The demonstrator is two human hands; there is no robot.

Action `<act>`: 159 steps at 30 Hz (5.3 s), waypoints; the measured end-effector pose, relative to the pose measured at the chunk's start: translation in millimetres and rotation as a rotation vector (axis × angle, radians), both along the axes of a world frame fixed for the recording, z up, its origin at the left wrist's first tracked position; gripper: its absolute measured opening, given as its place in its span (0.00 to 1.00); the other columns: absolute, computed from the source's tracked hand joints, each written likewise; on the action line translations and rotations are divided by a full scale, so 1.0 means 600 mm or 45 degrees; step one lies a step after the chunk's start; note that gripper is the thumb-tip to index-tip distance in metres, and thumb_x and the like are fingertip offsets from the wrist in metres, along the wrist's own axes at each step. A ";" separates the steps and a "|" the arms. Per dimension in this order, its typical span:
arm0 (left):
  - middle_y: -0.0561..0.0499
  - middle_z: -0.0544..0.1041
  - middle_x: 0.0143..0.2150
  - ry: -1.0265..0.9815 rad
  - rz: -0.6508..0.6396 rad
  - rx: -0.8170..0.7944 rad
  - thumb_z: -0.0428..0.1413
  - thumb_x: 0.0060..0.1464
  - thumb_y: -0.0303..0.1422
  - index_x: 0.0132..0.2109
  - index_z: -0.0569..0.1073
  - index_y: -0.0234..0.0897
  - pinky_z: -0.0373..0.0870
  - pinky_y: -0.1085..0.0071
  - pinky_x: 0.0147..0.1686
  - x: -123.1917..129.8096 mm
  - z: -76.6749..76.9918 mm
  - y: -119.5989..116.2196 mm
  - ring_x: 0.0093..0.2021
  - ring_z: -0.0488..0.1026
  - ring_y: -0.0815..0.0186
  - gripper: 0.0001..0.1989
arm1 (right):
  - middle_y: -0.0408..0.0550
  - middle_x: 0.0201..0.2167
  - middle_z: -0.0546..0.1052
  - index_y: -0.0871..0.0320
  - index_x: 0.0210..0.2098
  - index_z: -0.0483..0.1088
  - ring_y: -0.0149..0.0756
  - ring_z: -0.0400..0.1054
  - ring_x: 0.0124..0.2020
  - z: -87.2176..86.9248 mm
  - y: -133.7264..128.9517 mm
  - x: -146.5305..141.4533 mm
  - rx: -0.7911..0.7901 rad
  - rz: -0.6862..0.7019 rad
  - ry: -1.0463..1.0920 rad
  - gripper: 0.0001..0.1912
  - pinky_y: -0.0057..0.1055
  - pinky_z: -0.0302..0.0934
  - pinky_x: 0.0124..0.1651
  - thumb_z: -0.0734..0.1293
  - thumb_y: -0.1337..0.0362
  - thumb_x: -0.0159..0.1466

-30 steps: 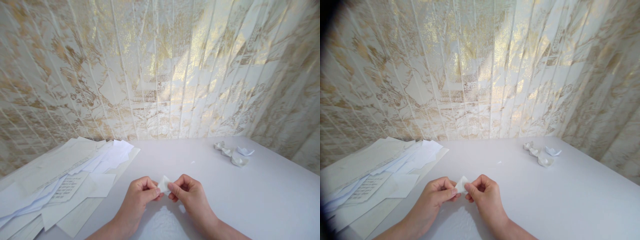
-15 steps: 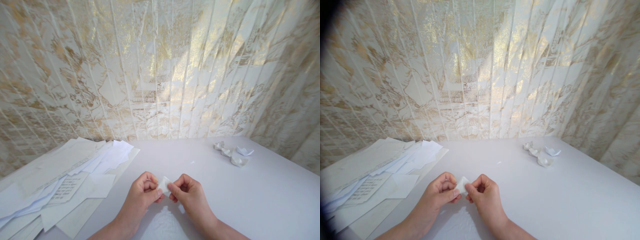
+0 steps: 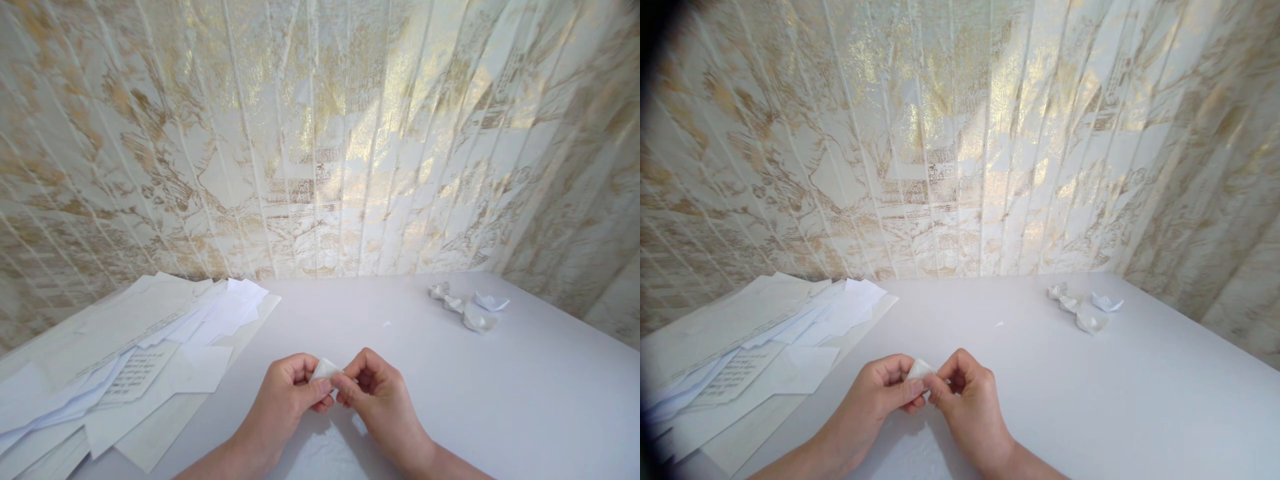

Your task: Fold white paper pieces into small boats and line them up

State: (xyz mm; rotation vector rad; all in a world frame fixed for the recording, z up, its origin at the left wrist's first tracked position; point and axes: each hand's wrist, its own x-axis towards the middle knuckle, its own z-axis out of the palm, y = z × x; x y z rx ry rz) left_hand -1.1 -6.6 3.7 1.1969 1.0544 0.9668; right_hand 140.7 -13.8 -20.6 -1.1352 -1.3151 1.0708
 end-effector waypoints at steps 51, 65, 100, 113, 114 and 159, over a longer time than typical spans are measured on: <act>0.53 0.77 0.33 -0.271 -0.304 -0.120 0.61 0.41 0.25 0.40 0.64 0.39 0.64 0.70 0.39 -0.026 -0.008 0.006 0.36 0.75 0.64 0.18 | 0.36 0.12 0.63 0.59 0.22 0.62 0.25 0.54 0.15 0.020 0.007 0.019 -0.226 0.153 -0.037 0.17 0.24 0.48 0.20 0.63 0.50 0.54; 0.53 0.75 0.24 0.127 0.070 0.048 0.58 0.42 0.29 0.31 0.75 0.33 0.64 0.73 0.29 -0.023 -0.005 0.005 0.26 0.69 0.67 0.06 | 0.35 0.20 0.64 0.56 0.44 0.62 0.27 0.61 0.21 0.001 -0.005 0.010 -0.026 0.282 -0.008 0.18 0.24 0.56 0.24 0.66 0.65 0.55; 0.57 0.66 0.22 -0.064 0.052 -0.019 0.55 0.41 0.26 0.25 0.64 0.36 0.59 0.76 0.26 -0.004 -0.009 -0.010 0.26 0.63 0.70 0.05 | 0.47 0.26 0.72 0.60 0.30 0.72 0.34 0.65 0.28 0.022 -0.010 0.007 0.266 0.139 -0.468 0.12 0.27 0.58 0.31 0.60 0.61 0.62; 0.44 0.72 0.44 0.791 -0.111 1.261 0.47 0.52 0.20 0.41 0.73 0.39 0.64 0.71 0.46 -0.038 -0.004 -0.008 0.44 0.69 0.61 0.15 | 0.46 0.24 0.73 0.60 0.30 0.73 0.34 0.64 0.26 0.020 -0.013 0.005 0.197 0.182 -0.471 0.13 0.27 0.57 0.30 0.61 0.59 0.61; 0.44 0.73 0.43 0.794 -0.126 1.265 0.47 0.53 0.20 0.41 0.73 0.39 0.65 0.71 0.45 -0.037 -0.004 -0.007 0.43 0.70 0.62 0.14 | 0.47 0.25 0.74 0.61 0.30 0.73 0.34 0.64 0.27 0.020 -0.012 0.005 0.180 0.188 -0.455 0.13 0.27 0.57 0.30 0.61 0.59 0.61; 0.52 0.69 0.29 0.462 -0.134 0.555 0.56 0.45 0.28 0.31 0.67 0.36 0.64 0.70 0.34 -0.012 0.000 -0.004 0.31 0.67 0.65 0.04 | 0.48 0.27 0.75 0.62 0.39 0.65 0.35 0.68 0.28 0.012 -0.006 0.001 0.031 0.264 -0.075 0.13 0.29 0.61 0.31 0.65 0.61 0.57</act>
